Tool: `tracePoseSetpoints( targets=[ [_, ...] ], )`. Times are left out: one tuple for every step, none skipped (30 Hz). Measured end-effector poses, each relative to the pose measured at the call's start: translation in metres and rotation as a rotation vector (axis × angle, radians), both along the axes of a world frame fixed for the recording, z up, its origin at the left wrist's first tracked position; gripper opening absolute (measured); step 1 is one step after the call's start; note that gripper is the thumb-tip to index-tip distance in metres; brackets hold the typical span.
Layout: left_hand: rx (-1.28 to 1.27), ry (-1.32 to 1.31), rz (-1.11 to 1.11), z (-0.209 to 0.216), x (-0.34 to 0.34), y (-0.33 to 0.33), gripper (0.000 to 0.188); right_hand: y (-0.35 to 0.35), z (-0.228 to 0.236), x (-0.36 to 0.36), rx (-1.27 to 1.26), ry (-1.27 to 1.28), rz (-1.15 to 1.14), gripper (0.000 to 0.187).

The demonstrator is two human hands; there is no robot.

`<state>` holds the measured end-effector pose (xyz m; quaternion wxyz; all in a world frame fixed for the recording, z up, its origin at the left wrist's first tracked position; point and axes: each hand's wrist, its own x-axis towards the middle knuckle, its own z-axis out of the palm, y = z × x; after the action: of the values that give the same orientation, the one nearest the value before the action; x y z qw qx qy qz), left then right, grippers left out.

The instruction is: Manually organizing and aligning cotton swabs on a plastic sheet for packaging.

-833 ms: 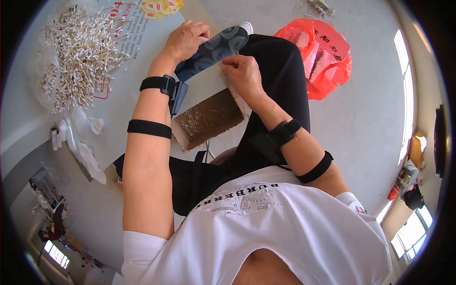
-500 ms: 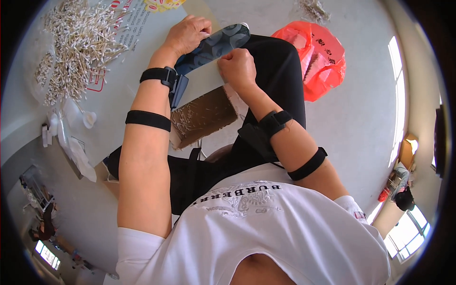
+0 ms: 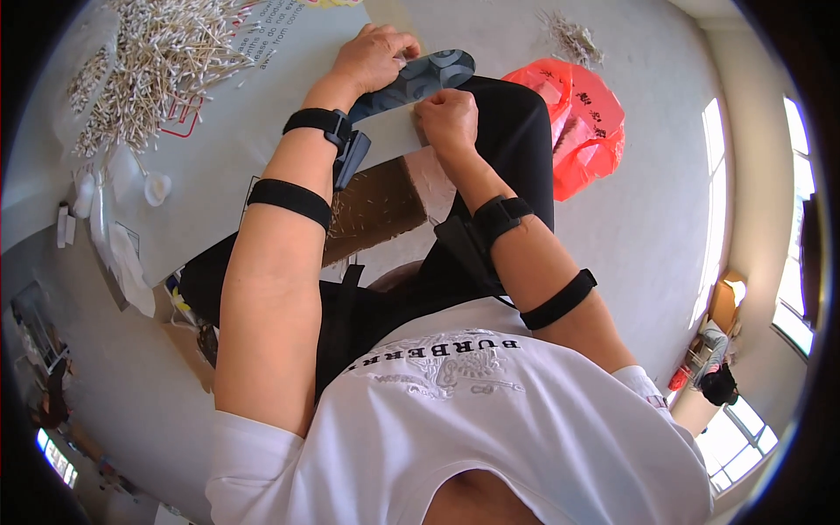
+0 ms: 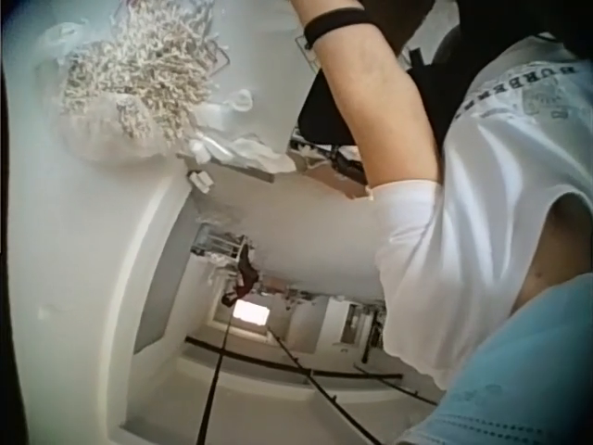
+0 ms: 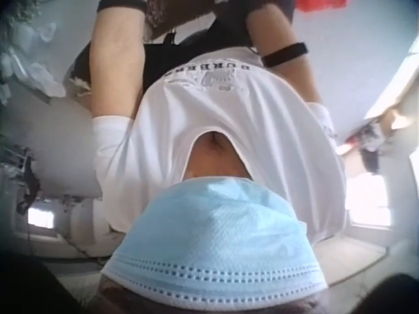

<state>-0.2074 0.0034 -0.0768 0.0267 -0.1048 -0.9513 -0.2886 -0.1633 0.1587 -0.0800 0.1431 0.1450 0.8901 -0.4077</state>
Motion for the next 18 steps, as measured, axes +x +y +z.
tracePoseSetpoints(
  targets=[
    [0.002,0.002,0.001,0.002,-0.001,0.005,0.012,0.002,-0.002,0.000,-0.014,0.030,-0.001,0.015],
    [-0.027,-0.031,-0.007,0.003,-0.003,0.008,0.015,0.002,-0.004,-0.001,-0.031,0.060,0.000,0.014],
    [-0.056,-0.065,-0.017,0.004,-0.004,0.010,0.019,0.006,-0.006,-0.001,-0.032,0.062,0.003,0.014],
    [-0.057,-0.063,-0.015,0.005,-0.006,0.010,0.019,0.011,-0.007,-0.003,-0.197,0.052,0.034,0.011],
    [-0.085,-0.087,0.023,0.004,-0.007,0.010,0.022,0.013,-0.003,-0.004,-0.361,0.038,0.070,0.008],
    [-0.113,-0.110,0.060,0.003,-0.007,0.009,0.025,0.016,0.000,-0.004,-0.362,0.038,0.075,0.008],
    [-0.113,-0.110,0.065,0.001,-0.008,0.010,0.025,0.020,0.003,-0.004,-0.488,-0.032,0.009,0.006],
    [-0.112,-0.174,0.115,0.005,-0.010,0.016,0.027,0.024,0.007,-0.004,-0.609,-0.100,-0.065,0.004],
    [-0.110,-0.239,0.165,0.008,-0.010,0.022,0.028,0.027,0.010,-0.004,-0.601,-0.084,-0.106,0.005],
    [-0.107,-0.239,0.163,0.010,-0.009,0.025,0.028,0.028,0.011,-0.002,-0.598,-0.083,-0.108,0.005],
    [-0.123,-0.234,0.188,0.011,-0.009,0.027,0.029,0.029,0.012,-0.001,-0.601,-0.088,-0.117,0.005],
    [-0.140,-0.229,0.213,0.011,-0.010,0.029,0.029,0.030,0.013,-0.001,-0.604,-0.092,-0.127,0.005],
    [-0.138,-0.227,0.211,0.012,-0.010,0.029,0.029,0.031,0.014,0.000,-0.602,-0.091,-0.128,0.005],
    [-0.120,-0.238,0.193,0.009,-0.012,0.025,0.029,0.030,0.014,0.001,-0.626,-0.085,-0.126,0.005],
    [-0.102,-0.249,0.174,0.007,-0.012,0.021,0.029,0.029,0.013,0.002,-0.650,-0.081,-0.124,0.005],
    [-0.101,-0.249,0.174,0.004,-0.012,0.016,0.029,0.028,0.013,0.003,-0.650,-0.081,-0.124,0.005],
    [-0.019,-0.236,0.089,0.003,-0.012,0.012,0.028,0.028,0.013,0.003,-0.626,-0.068,-0.118,0.006],
    [0.064,-0.221,0.004,0.002,-0.012,0.010,0.027,0.028,0.013,0.003,-0.603,-0.056,-0.112,0.008]
  ],
)
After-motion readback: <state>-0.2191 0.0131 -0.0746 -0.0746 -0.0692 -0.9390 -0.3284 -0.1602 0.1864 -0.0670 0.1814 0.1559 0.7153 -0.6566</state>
